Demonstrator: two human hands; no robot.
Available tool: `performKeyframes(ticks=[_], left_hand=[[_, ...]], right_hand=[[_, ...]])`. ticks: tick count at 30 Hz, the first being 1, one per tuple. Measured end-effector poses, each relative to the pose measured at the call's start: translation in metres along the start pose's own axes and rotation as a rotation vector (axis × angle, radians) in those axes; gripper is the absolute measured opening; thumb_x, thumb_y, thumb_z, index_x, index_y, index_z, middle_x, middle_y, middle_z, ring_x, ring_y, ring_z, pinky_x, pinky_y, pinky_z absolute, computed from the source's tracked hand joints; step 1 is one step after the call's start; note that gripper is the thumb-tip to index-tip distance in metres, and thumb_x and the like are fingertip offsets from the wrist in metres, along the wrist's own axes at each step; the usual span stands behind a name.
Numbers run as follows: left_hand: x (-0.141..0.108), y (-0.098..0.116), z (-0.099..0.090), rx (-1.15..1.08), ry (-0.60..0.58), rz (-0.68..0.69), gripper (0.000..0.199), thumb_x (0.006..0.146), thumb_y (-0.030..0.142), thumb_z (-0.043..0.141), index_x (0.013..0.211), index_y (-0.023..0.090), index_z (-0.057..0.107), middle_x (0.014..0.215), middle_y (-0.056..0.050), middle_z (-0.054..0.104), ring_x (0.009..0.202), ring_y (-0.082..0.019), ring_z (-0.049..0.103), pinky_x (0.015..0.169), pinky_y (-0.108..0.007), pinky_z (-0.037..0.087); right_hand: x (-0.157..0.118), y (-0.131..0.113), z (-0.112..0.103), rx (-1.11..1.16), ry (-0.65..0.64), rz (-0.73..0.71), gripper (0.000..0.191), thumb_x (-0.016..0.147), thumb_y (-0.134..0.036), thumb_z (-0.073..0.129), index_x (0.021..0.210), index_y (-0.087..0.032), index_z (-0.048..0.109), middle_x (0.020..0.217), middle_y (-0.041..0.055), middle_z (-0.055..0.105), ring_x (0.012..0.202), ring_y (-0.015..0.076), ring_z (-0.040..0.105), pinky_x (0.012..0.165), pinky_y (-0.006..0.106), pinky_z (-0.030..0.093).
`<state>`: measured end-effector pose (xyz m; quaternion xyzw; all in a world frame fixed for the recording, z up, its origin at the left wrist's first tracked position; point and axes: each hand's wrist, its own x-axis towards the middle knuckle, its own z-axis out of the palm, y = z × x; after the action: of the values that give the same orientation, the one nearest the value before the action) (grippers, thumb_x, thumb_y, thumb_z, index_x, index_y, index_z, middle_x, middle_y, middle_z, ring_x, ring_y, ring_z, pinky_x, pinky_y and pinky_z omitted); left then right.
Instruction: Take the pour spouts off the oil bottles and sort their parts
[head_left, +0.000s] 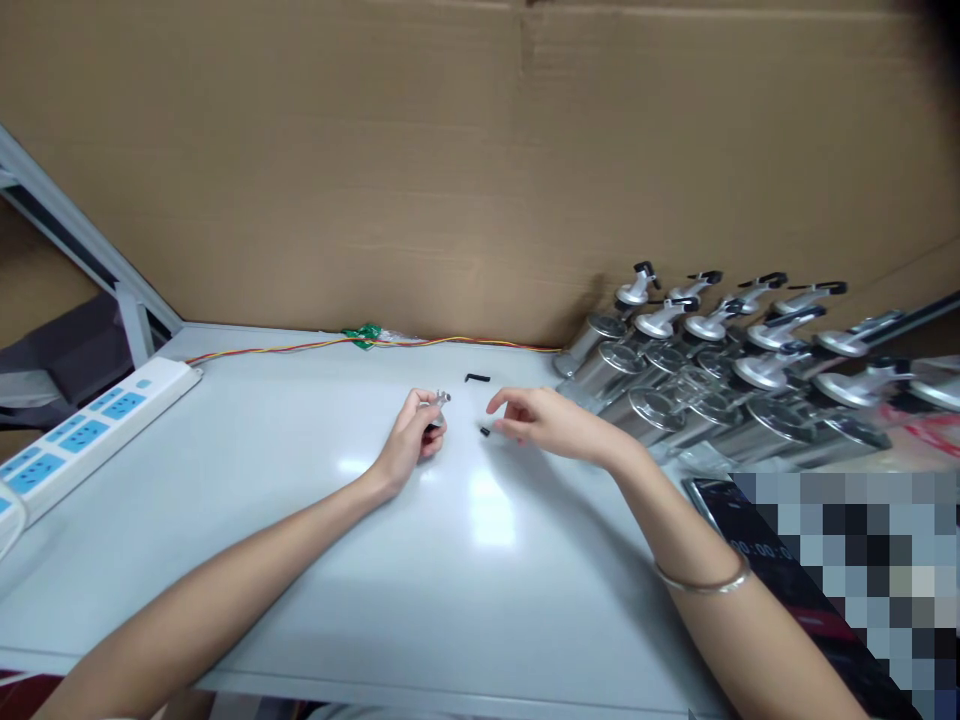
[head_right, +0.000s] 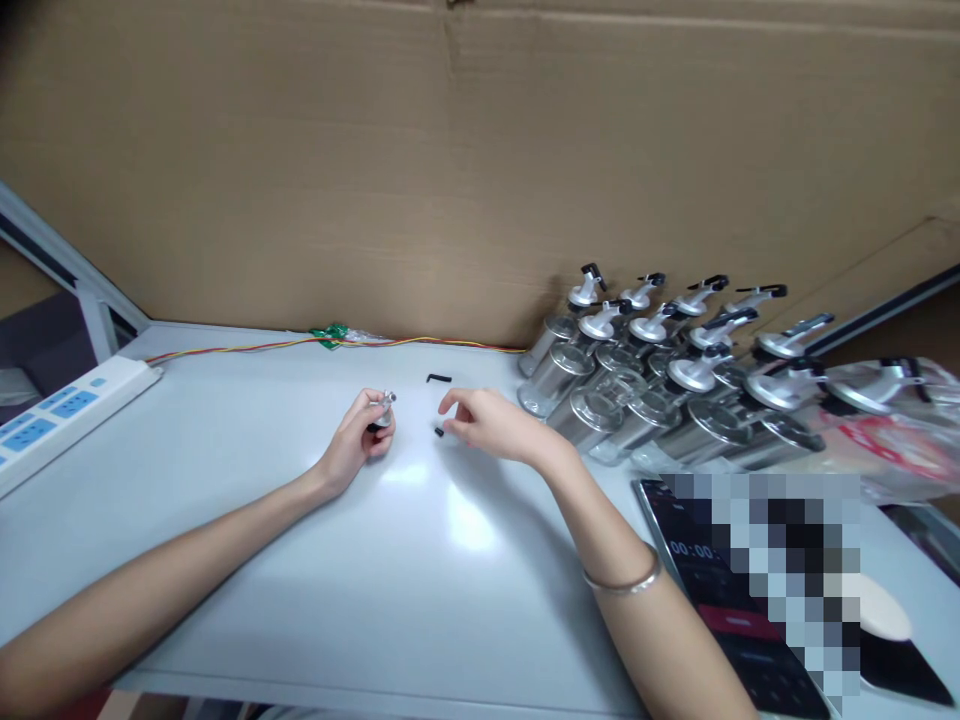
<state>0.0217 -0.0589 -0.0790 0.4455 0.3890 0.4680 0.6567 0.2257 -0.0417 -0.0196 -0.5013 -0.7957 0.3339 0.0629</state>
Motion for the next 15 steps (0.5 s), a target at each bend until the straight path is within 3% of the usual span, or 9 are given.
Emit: performKeyframes(ticks=[2,5,9,15], left_hand=[[-0.002,0.001,0.001,0.032,-0.034,-0.007,0.028,0.077,0.043,0.054,0.079,0.021,0.037,0.056,0.009,0.035,0.042,-0.004,0.029,0.041,-0.014,0.018],[-0.006,0.002,0.002,0.09,-0.08,-0.022,0.033,0.079,0.049,0.053,0.075,0.02,0.038,0.059,0.008,0.034,0.042,-0.003,0.026,0.04,-0.014,0.015],[-0.008,0.003,0.003,0.166,-0.093,-0.031,0.038,0.081,0.053,0.048,0.07,0.019,0.038,0.056,0.009,0.029,0.041,-0.003,0.022,0.04,-0.014,0.015],[-0.008,-0.002,0.004,0.25,-0.043,0.009,0.042,0.084,0.061,0.038,0.074,0.02,0.039,0.054,0.009,0.027,0.04,-0.005,0.022,0.04,-0.016,0.017]], right_hand=[[-0.001,-0.007,0.001,0.0,0.132,-0.066,0.022,0.088,-0.029,0.049,0.102,-0.016,0.059,0.075,0.0026,0.064,0.064,0.0129,0.055,0.063,0.024,0.039],[-0.003,-0.024,0.009,0.0,0.22,-0.174,0.021,0.09,-0.033,0.05,0.103,-0.018,0.058,0.08,0.0026,0.065,0.066,0.0127,0.055,0.063,0.023,0.039],[-0.006,-0.042,0.024,-0.152,0.257,-0.245,0.013,0.093,-0.025,0.047,0.093,-0.017,0.058,0.091,0.0061,0.065,0.075,0.0148,0.058,0.067,0.025,0.039],[0.001,-0.041,0.033,-0.258,0.257,-0.296,0.01,0.094,-0.023,0.046,0.087,-0.017,0.05,0.085,0.0053,0.062,0.071,0.0149,0.054,0.062,0.024,0.034]])
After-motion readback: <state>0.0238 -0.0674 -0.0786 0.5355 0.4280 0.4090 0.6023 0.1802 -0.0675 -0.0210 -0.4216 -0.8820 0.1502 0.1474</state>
